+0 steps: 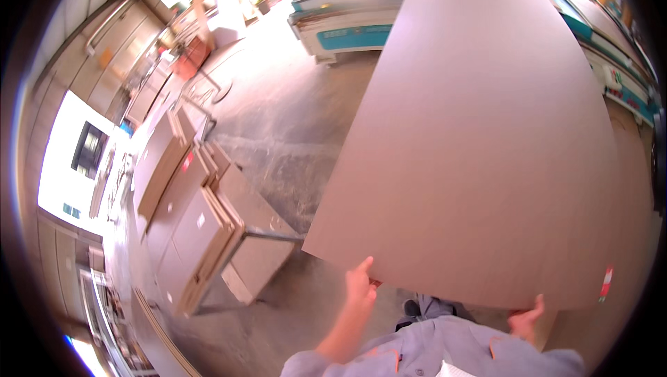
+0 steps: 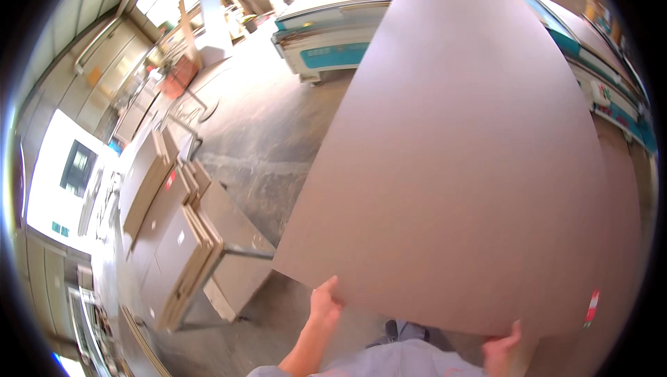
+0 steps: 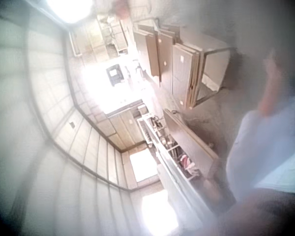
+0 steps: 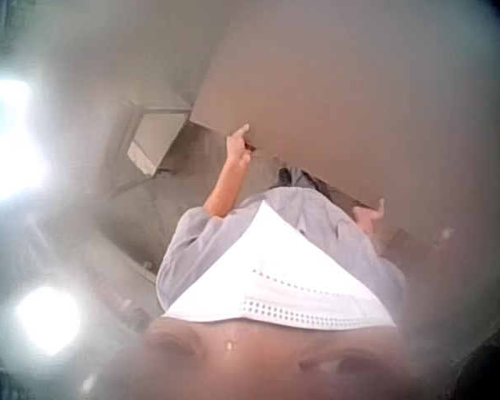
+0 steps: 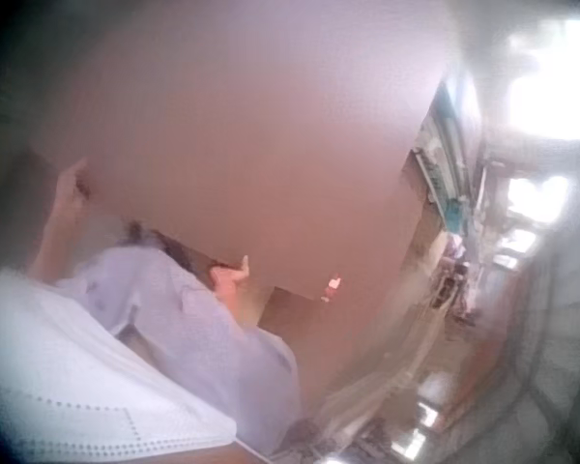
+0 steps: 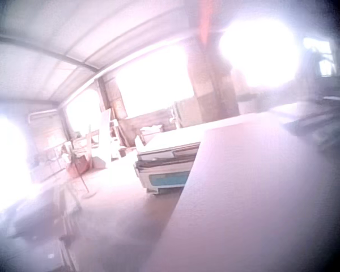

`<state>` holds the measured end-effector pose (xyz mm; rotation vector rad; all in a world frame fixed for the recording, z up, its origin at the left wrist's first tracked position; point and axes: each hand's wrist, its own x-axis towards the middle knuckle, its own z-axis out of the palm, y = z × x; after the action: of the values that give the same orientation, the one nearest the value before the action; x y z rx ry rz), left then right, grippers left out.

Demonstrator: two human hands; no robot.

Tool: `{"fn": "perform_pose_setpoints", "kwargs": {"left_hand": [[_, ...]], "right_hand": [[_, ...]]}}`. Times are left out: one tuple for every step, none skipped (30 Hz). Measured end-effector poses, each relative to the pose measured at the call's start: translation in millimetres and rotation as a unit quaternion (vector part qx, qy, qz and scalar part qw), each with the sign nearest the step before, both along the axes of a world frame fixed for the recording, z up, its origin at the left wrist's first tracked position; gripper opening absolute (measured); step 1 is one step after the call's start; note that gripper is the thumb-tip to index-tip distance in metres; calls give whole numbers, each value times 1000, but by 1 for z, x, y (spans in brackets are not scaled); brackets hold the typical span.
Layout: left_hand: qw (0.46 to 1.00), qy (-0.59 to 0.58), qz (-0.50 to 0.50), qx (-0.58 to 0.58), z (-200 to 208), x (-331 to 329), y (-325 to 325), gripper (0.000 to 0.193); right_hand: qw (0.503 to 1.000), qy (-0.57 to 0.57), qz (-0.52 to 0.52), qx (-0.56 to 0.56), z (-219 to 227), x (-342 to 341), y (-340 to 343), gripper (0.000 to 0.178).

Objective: The person repeatedly picks up large flat panels from a conveyor, carries them across the workshop floor, and places them onto a stack. The person also uses a handheld tool to spray or clean the surface of the panels on the conveyor.

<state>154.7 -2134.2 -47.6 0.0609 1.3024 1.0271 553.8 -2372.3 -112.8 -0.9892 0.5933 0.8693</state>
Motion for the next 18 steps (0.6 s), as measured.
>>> {"fn": "perform_pose_setpoints", "kwargs": {"left_hand": [[1000,4,-3,-17,-2,-10,22,27],[999,8,-8,-31,-9,-16,43,27],[999,5,-6,-46,-16,-22,68,28],[998,20,-15,-56,-14,-21,97,27],[997,39,-26,-69,-3,-19,124,27],[995,53,-28,-74,0,-15,153,26],[996,31,-29,-80,-24,-34,172,26],[996,50,-24,-71,-26,-44,197,24],[996,66,-22,-53,-24,-52,228,24],[996,82,-21,-34,-21,-61,261,23],[996,81,-35,-31,-24,-72,293,22],[995,80,-48,-27,-29,-89,329,21],[995,77,-54,-24,-31,-103,359,20],[995,80,-54,-29,-24,-110,392,20],[995,83,-53,-34,-15,-117,426,19],[994,84,-57,-33,-9,-122,463,19],[993,78,-88,-11,-8,-130,500,19],[993,82,-89,-6,-21,-141,533,21]], "right_hand": [[996,-81,-40,4,23,9,30,59],[996,-9,-53,-72,41,33,51,58],[986,59,-59,-146,48,58,71,57],[991,37,-76,-104,29,62,78,57],[993,19,-95,-65,1,55,71,56],[994,-6,-106,-19,-16,57,92,55],[993,8,-112,-46,-11,45,118,55],[989,20,-123,-79,6,22,149,56],[985,31,-137,-102,17,7,180,56],[985,45,-135,-100,9,-4,205,56],[984,53,-135,-102,2,-15,219,57],[984,61,-135,-103,-1,-24,234,57],[982,57,-146,-100,15,-42,266,58],[982,52,-155,-93,36,-72,313,58],[982,47,-163,-87,51,-91,351,59],[983,43,-162,-76,35,-99,362,59],[985,40,-156,-65,6,-111,367,60],[986,38,-150,-56,-14,-121,384,60]]}}
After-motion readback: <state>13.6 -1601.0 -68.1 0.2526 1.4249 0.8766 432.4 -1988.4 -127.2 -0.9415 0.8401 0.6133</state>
